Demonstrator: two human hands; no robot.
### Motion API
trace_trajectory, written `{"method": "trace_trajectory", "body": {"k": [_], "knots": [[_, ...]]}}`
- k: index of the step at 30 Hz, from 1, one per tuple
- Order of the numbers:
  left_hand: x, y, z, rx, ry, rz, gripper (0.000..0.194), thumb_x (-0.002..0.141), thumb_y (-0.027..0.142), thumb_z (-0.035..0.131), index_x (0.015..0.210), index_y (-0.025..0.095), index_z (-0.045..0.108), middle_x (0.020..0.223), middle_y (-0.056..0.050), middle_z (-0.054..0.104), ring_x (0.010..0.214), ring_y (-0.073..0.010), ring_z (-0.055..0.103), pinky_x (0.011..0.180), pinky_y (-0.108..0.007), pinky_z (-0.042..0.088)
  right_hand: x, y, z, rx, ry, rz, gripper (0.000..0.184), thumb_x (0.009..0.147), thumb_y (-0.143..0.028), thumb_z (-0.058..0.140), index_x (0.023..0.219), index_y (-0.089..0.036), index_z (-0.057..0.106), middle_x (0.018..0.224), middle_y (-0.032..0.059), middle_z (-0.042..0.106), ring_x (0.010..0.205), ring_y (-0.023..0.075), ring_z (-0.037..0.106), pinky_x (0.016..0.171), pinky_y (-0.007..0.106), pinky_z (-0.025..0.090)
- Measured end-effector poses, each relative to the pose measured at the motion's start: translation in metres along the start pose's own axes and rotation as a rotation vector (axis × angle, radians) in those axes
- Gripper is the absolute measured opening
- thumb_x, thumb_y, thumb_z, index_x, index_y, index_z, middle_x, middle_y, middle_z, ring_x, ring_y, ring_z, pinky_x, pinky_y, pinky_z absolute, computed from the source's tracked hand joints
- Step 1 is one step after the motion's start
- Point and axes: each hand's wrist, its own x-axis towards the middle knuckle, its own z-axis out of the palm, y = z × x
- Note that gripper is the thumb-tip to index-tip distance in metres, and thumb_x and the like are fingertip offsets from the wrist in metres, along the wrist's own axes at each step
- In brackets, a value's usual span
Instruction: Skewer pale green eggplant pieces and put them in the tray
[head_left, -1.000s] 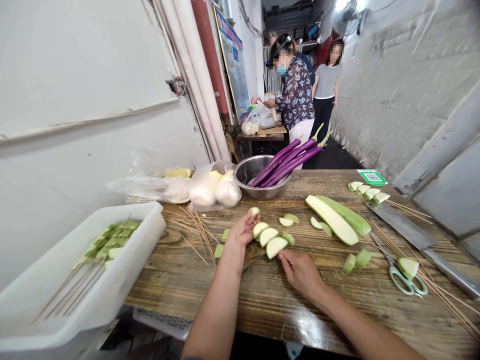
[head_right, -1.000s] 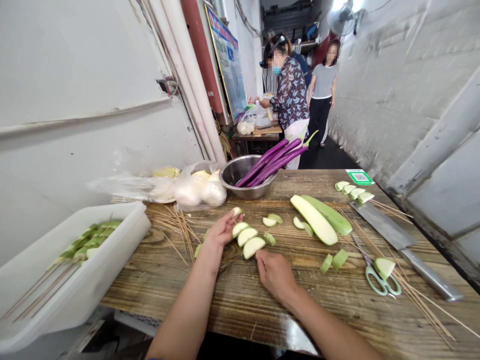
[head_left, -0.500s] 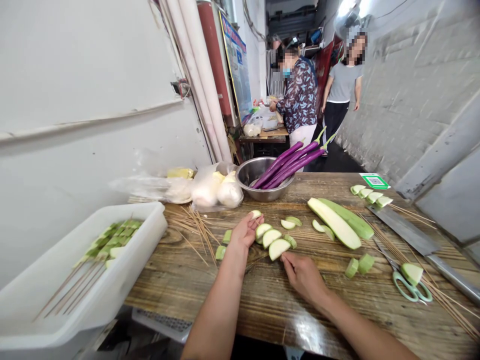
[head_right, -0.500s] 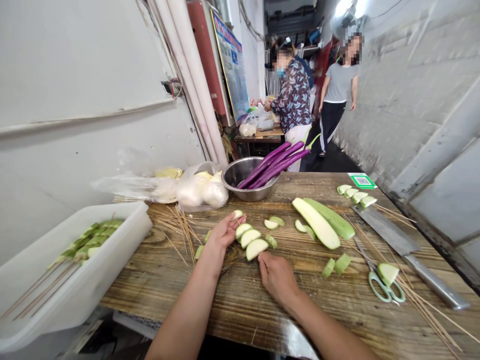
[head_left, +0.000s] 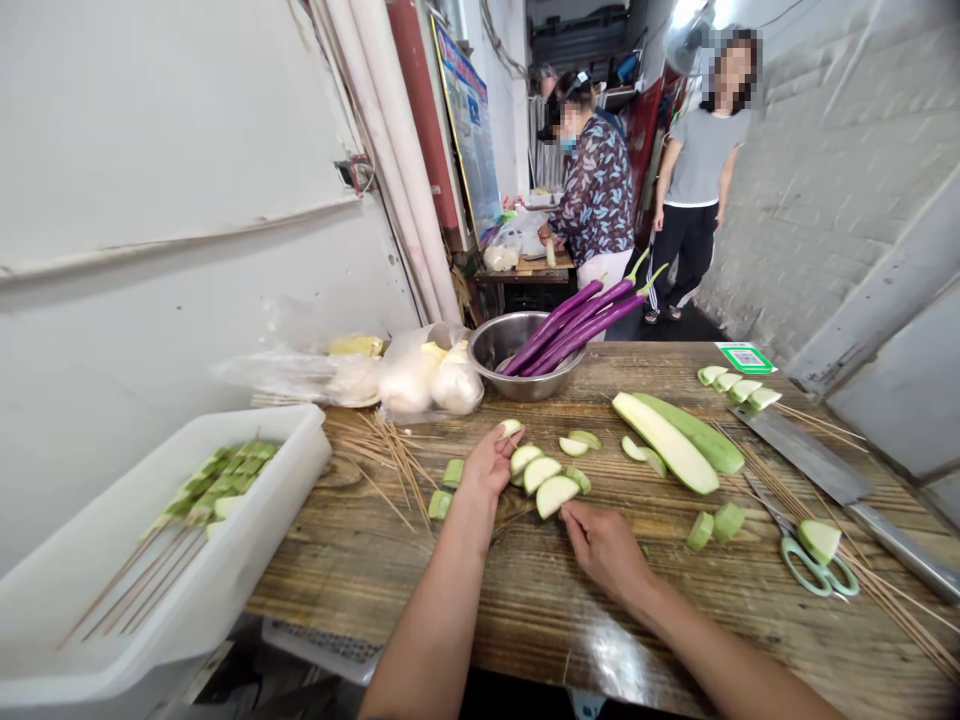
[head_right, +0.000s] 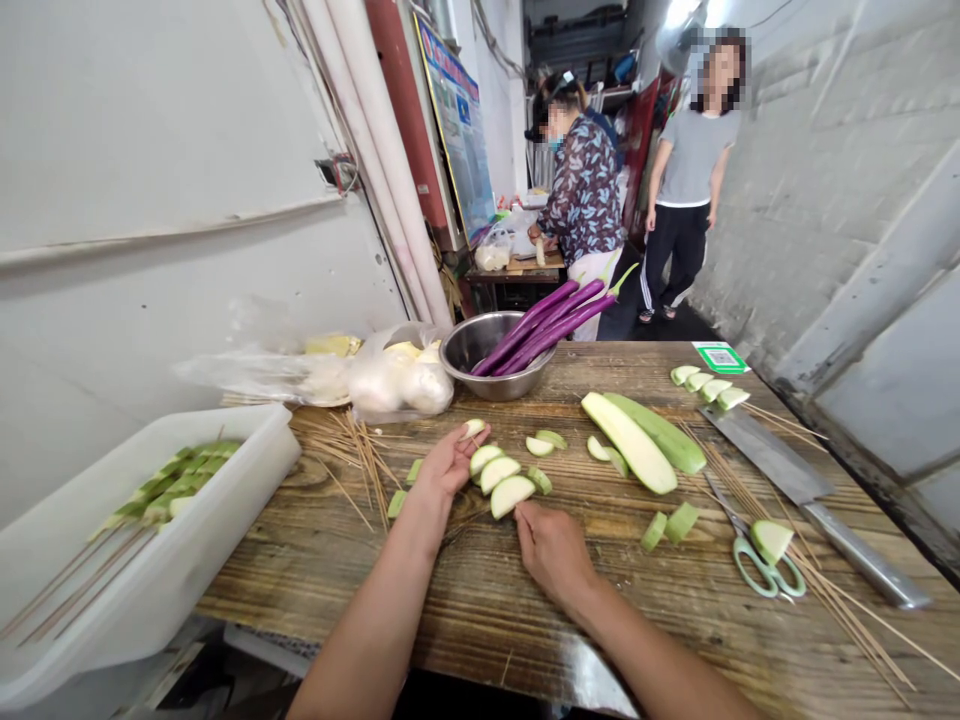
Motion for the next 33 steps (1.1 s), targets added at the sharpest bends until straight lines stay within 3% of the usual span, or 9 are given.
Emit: {"method": "trace_trajectory", "body": {"k": [11,17,33], "knots": [[0.003,-0.003,-0.002,0.033,0.001,0.029,0.006,0.078,0.009,0.053,0.082,0.011,0.057,0.077,-0.010,0.068,0.075,-0.0192,0.067,0.074,-0.030,0.052,0.000,-0.001,-0.001,-0.008,0.011,0.003,0.032,0.089,-0.021,0.033,0.073,-0.016,0.060,0.058,0.0033,0.060,0.049,0.0127,0.051,0.052,0.021,0.033],[0.005,-0.009,-0.001,0.034,0.020,0.106,0.008,0.079,0.008,0.052,0.083,0.013,0.057,0.075,-0.008,0.067,0.073,-0.0163,0.066,0.073,-0.027,0.051,-0.001,-0.001,0.000,-0.008,0.005,0.012,0.032,0.089,-0.021,0.032,0.074,-0.016,0.060,0.059,0.0036,0.060,0.051,0.0131,0.053,0.053,0.021,0.033],[-0.004,-0.023,0.006,0.009,0.054,0.244,0.002,0.080,0.014,0.053,0.080,0.015,0.055,0.074,-0.005,0.066,0.068,-0.0166,0.065,0.065,-0.030,0.052,-0.001,-0.007,0.000,-0.067,-0.012,0.065,0.030,0.087,-0.018,0.033,0.074,-0.016,0.060,0.058,0.0039,0.061,0.050,0.0126,0.053,0.052,0.021,0.032]]}}
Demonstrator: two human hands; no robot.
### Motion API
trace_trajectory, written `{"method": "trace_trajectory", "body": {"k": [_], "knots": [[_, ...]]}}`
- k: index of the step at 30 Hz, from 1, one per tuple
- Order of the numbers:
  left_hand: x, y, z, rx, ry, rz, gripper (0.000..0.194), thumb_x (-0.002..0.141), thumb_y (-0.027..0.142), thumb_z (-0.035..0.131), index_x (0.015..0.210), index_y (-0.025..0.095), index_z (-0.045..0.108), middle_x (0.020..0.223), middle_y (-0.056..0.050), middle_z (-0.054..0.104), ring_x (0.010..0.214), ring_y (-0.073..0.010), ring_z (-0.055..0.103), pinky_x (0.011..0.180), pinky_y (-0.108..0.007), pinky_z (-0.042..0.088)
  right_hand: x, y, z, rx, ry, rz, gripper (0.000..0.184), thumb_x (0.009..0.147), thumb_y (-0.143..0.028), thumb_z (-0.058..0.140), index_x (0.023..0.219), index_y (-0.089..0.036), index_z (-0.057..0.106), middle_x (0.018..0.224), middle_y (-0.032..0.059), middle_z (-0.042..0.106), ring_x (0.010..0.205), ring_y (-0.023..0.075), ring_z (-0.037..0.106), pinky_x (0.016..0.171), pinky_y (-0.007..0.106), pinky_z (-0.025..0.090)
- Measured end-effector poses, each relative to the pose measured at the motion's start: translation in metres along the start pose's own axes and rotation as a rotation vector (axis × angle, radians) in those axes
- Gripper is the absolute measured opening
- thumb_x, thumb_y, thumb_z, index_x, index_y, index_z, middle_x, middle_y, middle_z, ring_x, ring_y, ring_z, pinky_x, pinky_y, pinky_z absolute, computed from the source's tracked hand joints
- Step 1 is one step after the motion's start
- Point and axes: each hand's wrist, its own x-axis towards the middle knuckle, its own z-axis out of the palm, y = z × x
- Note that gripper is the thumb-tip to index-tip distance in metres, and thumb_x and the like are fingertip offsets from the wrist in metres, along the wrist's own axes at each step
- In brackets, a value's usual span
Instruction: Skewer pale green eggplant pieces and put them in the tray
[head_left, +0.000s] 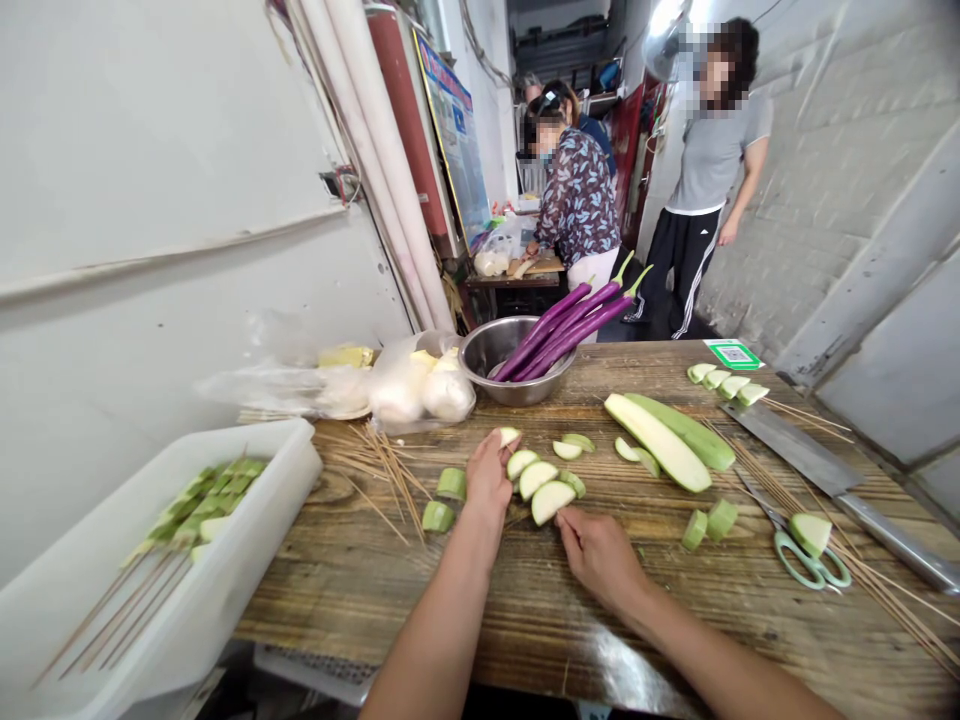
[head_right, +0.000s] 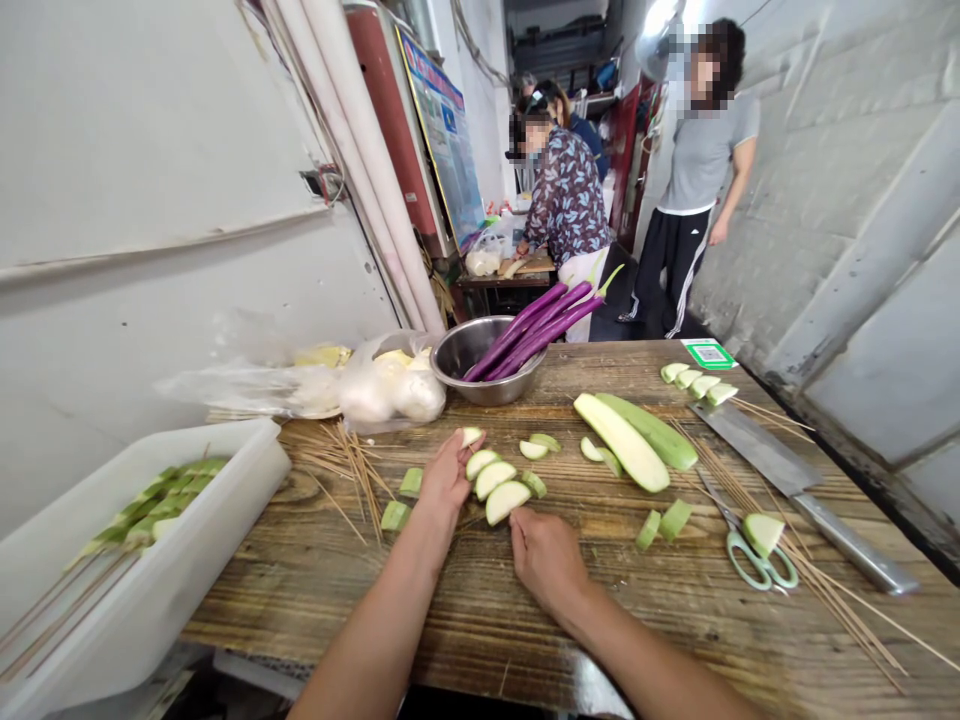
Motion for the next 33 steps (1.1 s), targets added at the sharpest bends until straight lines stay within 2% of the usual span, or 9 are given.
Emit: {"method": "trace_trajectory", "body": {"k": [7,15,33], "knots": [[-0.001,-0.005,0.000,0.025,0.031,0.056,0.003,0.077,0.013,0.057,0.079,0.013,0.058,0.073,-0.005,0.067,0.065,-0.0136,0.063,0.067,-0.027,0.051,-0.002,-0.004,-0.003,0.026,0.003,0.015,0.029,0.086,-0.016,0.034,0.074,-0.016,0.060,0.057,0.0031,0.060,0.048,0.0118,0.051,0.051,0.020,0.030],[-0.004,-0.007,0.001,0.055,0.019,0.019,0.004,0.074,0.017,0.059,0.077,0.014,0.059,0.074,-0.004,0.066,0.065,-0.0134,0.062,0.065,-0.026,0.050,-0.001,-0.005,-0.004,0.052,0.010,0.038,0.028,0.085,-0.015,0.035,0.071,-0.016,0.059,0.056,0.0027,0.059,0.048,0.0117,0.050,0.051,0.020,0.030],[-0.013,-0.011,0.003,0.091,0.018,0.034,0.014,0.066,0.019,0.065,0.078,0.014,0.060,0.075,-0.004,0.065,0.060,-0.0118,0.057,0.061,-0.026,0.047,-0.001,-0.008,-0.004,-0.013,-0.001,0.075,0.027,0.085,-0.014,0.036,0.070,-0.016,0.058,0.057,0.0030,0.060,0.049,0.0115,0.051,0.052,0.020,0.029]]}}
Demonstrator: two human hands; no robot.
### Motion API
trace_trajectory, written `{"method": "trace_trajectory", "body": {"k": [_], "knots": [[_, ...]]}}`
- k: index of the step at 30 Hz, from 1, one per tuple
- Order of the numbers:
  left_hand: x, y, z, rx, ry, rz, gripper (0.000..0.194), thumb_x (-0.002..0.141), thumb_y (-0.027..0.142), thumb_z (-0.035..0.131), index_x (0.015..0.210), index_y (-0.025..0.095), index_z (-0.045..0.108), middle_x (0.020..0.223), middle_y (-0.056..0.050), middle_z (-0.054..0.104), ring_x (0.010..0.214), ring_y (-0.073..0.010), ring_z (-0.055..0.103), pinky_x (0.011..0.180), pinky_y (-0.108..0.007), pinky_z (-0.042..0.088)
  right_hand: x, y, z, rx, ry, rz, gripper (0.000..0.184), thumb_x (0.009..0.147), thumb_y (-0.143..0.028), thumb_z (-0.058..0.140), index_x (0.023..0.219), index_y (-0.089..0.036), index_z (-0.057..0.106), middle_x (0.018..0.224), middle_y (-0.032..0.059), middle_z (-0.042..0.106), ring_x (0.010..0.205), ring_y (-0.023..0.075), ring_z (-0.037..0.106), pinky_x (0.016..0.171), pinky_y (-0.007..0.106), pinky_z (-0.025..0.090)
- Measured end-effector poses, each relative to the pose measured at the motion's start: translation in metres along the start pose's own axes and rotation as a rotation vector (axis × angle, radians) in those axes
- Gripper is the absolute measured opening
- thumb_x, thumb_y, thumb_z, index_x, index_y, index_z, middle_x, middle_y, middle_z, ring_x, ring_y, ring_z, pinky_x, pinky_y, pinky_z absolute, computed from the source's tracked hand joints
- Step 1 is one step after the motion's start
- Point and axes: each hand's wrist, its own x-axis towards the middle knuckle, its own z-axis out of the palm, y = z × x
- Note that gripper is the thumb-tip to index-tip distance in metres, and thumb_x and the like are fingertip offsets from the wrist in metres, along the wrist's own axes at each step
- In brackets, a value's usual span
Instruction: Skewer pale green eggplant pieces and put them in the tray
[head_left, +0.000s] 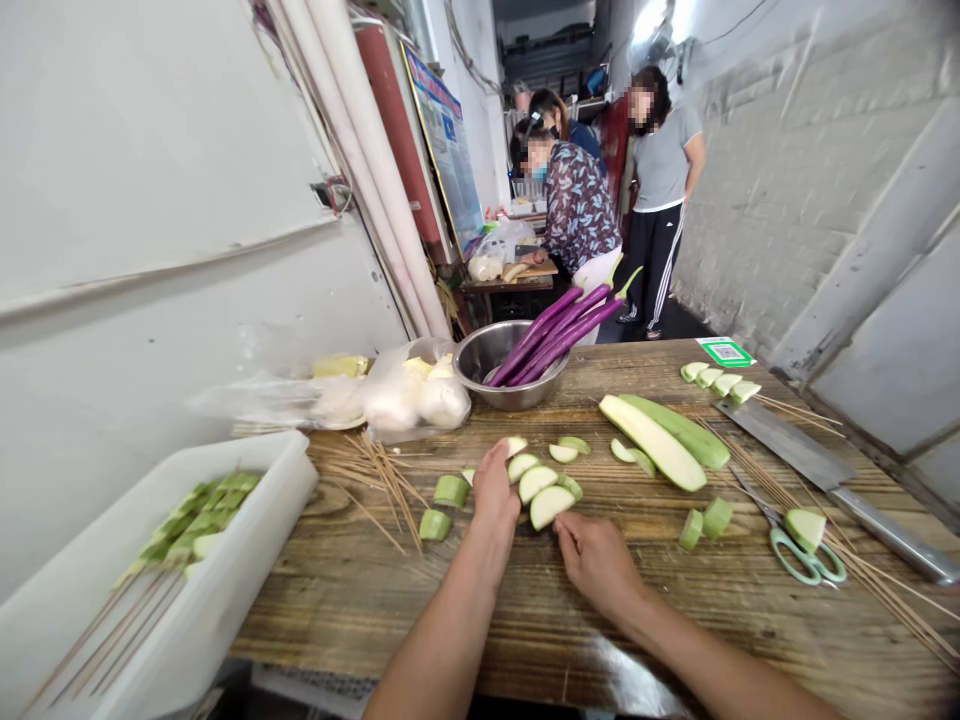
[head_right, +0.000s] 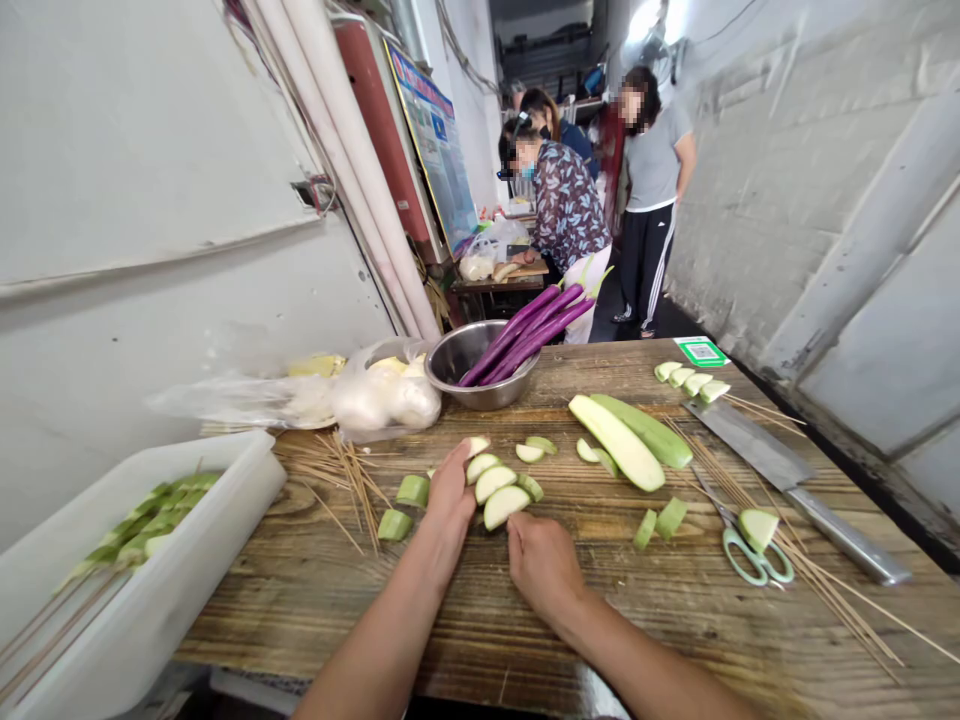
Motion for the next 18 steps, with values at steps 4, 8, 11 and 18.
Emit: {"method": "trace_trajectory", "body": {"k": [4,8,11,18], "knots": [[-0.001,-0.001,0.001,-0.005,-0.005,-0.008,0.015,0.066,0.019,0.065,0.079,0.013,0.059,0.075,-0.005,0.064,0.058,-0.0115,0.057,0.060,-0.026,0.047,0.001,-0.002,-0.001,-0.011,-0.006,0.006,0.028,0.086,-0.013,0.035,0.071,-0.015,0.059,0.057,0.0032,0.060,0.048,0.0115,0.051,0.052,0.020,0.029],[-0.003,-0.002,0.004,-0.012,0.028,0.002,0.014,0.066,0.019,0.065,0.077,0.013,0.058,0.072,-0.003,0.063,0.057,-0.0113,0.056,0.059,-0.026,0.047,0.000,-0.001,0.001,-0.033,0.003,0.008,0.029,0.087,-0.014,0.034,0.072,-0.015,0.059,0.057,0.0036,0.061,0.049,0.0117,0.052,0.052,0.021,0.029],[-0.005,-0.003,0.005,-0.017,0.046,0.011,0.016,0.065,0.019,0.066,0.077,0.014,0.058,0.070,-0.001,0.062,0.056,-0.0109,0.056,0.058,-0.025,0.046,-0.001,0.002,0.005,-0.035,0.016,0.007,0.029,0.087,-0.014,0.034,0.072,-0.015,0.059,0.058,0.0038,0.061,0.050,0.0118,0.053,0.053,0.020,0.029],[-0.002,-0.005,0.002,-0.002,-0.018,0.023,0.015,0.066,0.021,0.065,0.078,0.014,0.059,0.073,-0.002,0.063,0.058,-0.0103,0.056,0.059,-0.024,0.046,0.000,0.004,0.011,0.006,0.053,-0.014,0.029,0.087,-0.014,0.033,0.070,-0.015,0.058,0.056,0.0036,0.059,0.048,0.0117,0.052,0.051,0.021,0.030]]}}
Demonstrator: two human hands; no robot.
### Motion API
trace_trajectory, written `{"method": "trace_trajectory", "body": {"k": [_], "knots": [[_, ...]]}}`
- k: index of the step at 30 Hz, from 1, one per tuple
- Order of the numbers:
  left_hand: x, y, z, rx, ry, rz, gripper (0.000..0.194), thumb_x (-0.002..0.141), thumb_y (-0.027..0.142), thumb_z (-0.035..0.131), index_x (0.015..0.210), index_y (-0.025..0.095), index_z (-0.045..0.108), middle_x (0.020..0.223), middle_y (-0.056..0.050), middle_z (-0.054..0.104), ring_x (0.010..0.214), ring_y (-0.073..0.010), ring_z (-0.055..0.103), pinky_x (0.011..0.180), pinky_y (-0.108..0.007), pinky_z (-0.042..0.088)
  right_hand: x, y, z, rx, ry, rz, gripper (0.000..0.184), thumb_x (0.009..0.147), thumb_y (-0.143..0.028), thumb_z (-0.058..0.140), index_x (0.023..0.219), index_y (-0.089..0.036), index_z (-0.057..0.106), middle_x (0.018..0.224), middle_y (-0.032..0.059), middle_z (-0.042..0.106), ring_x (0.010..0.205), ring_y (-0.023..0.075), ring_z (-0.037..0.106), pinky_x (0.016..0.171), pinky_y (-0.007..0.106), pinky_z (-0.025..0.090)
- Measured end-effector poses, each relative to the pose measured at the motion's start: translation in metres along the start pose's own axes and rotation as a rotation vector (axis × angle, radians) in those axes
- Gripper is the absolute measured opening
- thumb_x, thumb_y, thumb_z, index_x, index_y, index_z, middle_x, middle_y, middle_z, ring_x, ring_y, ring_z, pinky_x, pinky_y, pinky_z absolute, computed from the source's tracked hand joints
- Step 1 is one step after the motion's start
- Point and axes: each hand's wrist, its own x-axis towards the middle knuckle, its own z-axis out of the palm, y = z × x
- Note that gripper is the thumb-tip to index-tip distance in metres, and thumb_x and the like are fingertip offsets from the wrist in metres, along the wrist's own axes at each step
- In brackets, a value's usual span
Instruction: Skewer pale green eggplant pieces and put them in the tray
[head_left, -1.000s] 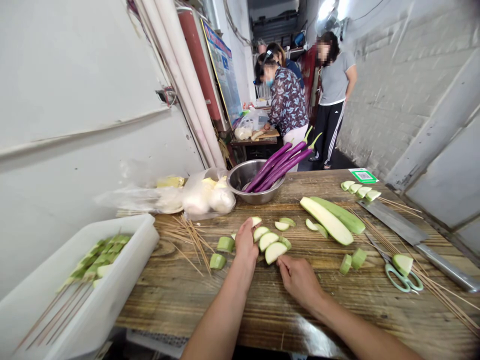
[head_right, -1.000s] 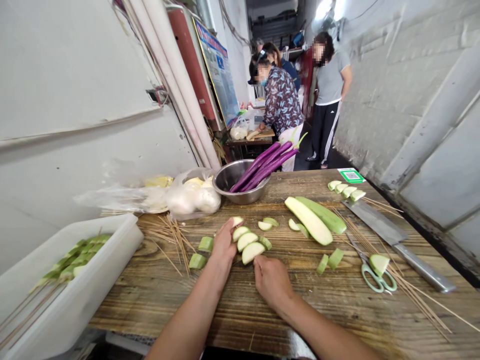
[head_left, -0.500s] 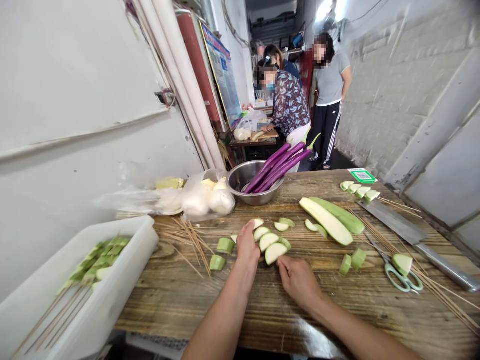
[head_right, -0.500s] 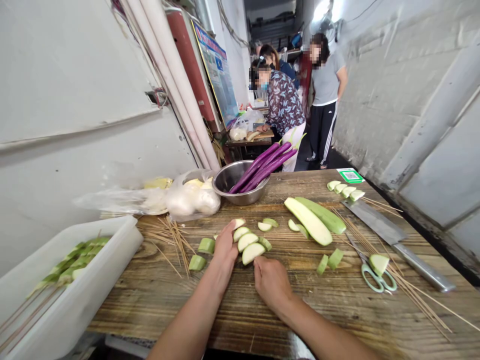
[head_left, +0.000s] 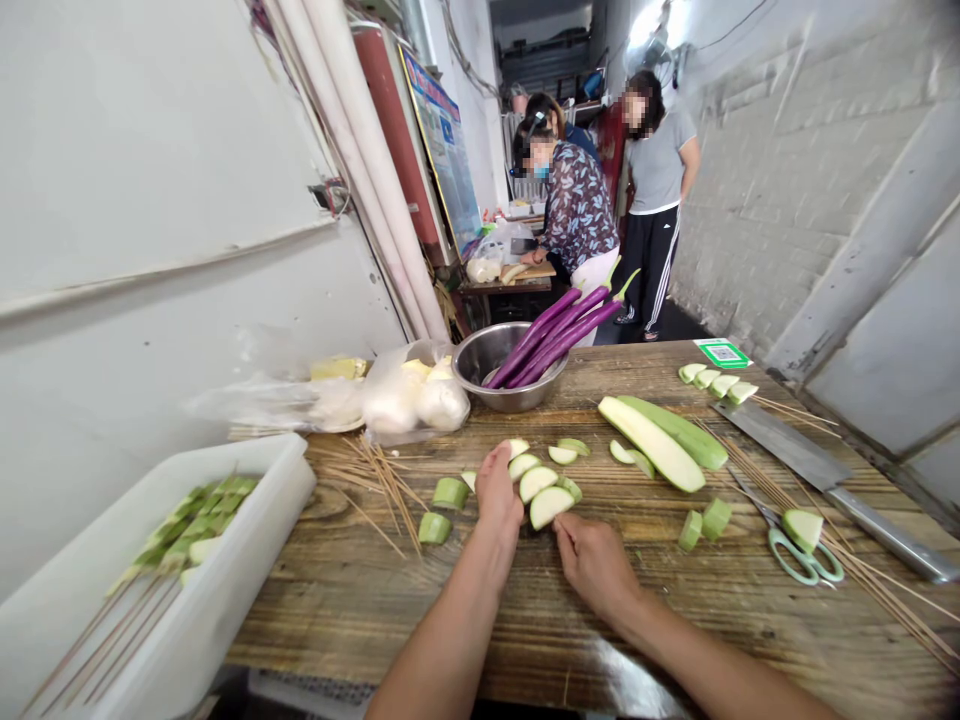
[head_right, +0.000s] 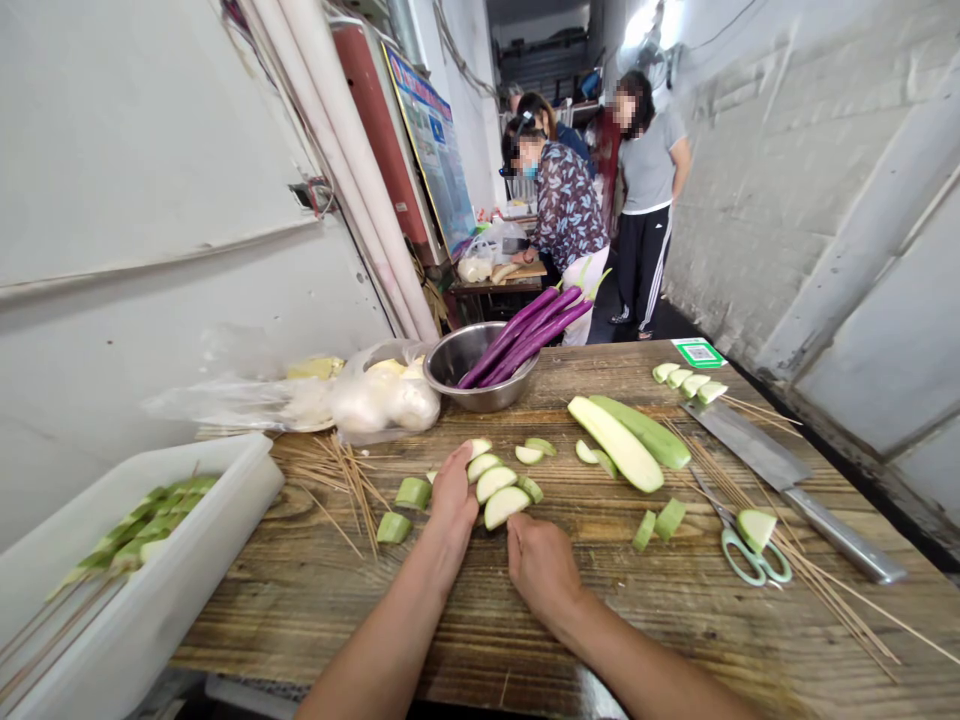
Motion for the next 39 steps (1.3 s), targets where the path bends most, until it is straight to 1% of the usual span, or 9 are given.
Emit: {"method": "trace_trajectory", "body": {"k": [4,6,10,14,16,22,28,35,39], "knots": [[-0.001,0.002,0.000,0.002,-0.035,0.020,0.017,0.067,0.024,0.066,0.080,0.015,0.059,0.075,-0.002,0.064,0.061,-0.0109,0.058,0.062,-0.025,0.047,0.002,0.001,0.001,0.023,0.052,-0.037,0.031,0.087,-0.015,0.032,0.069,-0.015,0.057,0.054,0.0026,0.057,0.047,0.0111,0.050,0.051,0.021,0.030],[-0.002,0.006,0.002,-0.014,-0.082,0.031,0.023,0.070,0.032,0.065,0.086,0.016,0.059,0.078,-0.004,0.065,0.064,-0.0130,0.060,0.063,-0.027,0.048,0.003,0.003,0.002,0.031,0.098,-0.077,0.032,0.089,-0.016,0.032,0.069,-0.015,0.057,0.055,0.0024,0.056,0.047,0.0109,0.050,0.051,0.021,0.031],[-0.005,0.019,0.005,-0.099,-0.246,-0.016,0.043,0.076,0.054,0.053,0.100,0.018,0.056,0.084,-0.008,0.067,0.072,-0.0186,0.062,0.063,-0.031,0.049,0.005,0.007,0.005,0.035,0.222,-0.143,0.034,0.091,-0.019,0.031,0.072,-0.013,0.059,0.055,0.0021,0.055,0.047,0.0099,0.049,0.051,0.020,0.032],[-0.008,0.027,0.005,-0.160,-0.428,-0.001,0.046,0.079,0.054,0.049,0.106,0.017,0.056,0.091,-0.010,0.067,0.080,-0.0192,0.063,0.069,-0.031,0.049,0.006,0.014,0.008,0.032,0.334,-0.206,0.033,0.092,-0.019,0.034,0.076,-0.012,0.062,0.056,0.0027,0.057,0.048,0.0100,0.051,0.052,0.020,0.036],[-0.011,0.029,0.006,-0.162,-0.469,0.039,0.047,0.079,0.053,0.050,0.107,0.016,0.056,0.093,-0.010,0.067,0.083,-0.0195,0.063,0.071,-0.031,0.049,0.006,0.018,0.010,0.045,0.368,-0.244,0.031,0.092,-0.018,0.035,0.080,-0.012,0.063,0.059,0.0041,0.059,0.051,0.0106,0.054,0.055,0.020,0.039],[-0.021,0.030,0.010,-0.105,-0.471,0.065,0.049,0.075,0.055,0.054,0.098,0.012,0.063,0.091,-0.012,0.067,0.087,-0.0216,0.062,0.073,-0.031,0.049,0.008,0.020,0.012,0.070,0.386,-0.255,0.029,0.092,-0.018,0.037,0.082,-0.013,0.063,0.066,0.0062,0.064,0.056,0.0114,0.058,0.060,0.020,0.043],[-0.023,0.020,0.012,0.001,-0.467,0.101,0.036,0.071,0.042,0.065,0.091,0.012,0.064,0.088,-0.010,0.068,0.084,-0.0201,0.063,0.074,-0.030,0.048,0.010,0.016,0.008,0.056,0.392,-0.233,0.030,0.092,-0.018,0.035,0.079,-0.014,0.061,0.066,0.0055,0.063,0.056,0.0108,0.057,0.058,0.020,0.041],[-0.028,0.021,0.014,0.007,-0.460,0.022,0.038,0.068,0.040,0.068,0.092,0.011,0.064,0.085,-0.011,0.069,0.078,-0.0197,0.064,0.071,-0.030,0.049,0.010,0.012,0.006,0.029,0.358,-0.220,0.033,0.092,-0.018,0.032,0.077,-0.013,0.061,0.059,0.0033,0.059,0.050,0.0095,0.052,0.054,0.019,0.037],[-0.030,0.023,0.016,-0.002,-0.421,0.010,0.038,0.066,0.039,0.069,0.090,0.010,0.064,0.087,-0.012,0.069,0.077,-0.0194,0.064,0.071,-0.031,0.050,0.010,0.013,0.009,0.016,0.350,-0.208,0.034,0.092,-0.018,0.031,0.075,-0.013,0.060,0.056,0.0023,0.056,0.048,0.0090,0.050,0.052,0.018,0.035]]}}
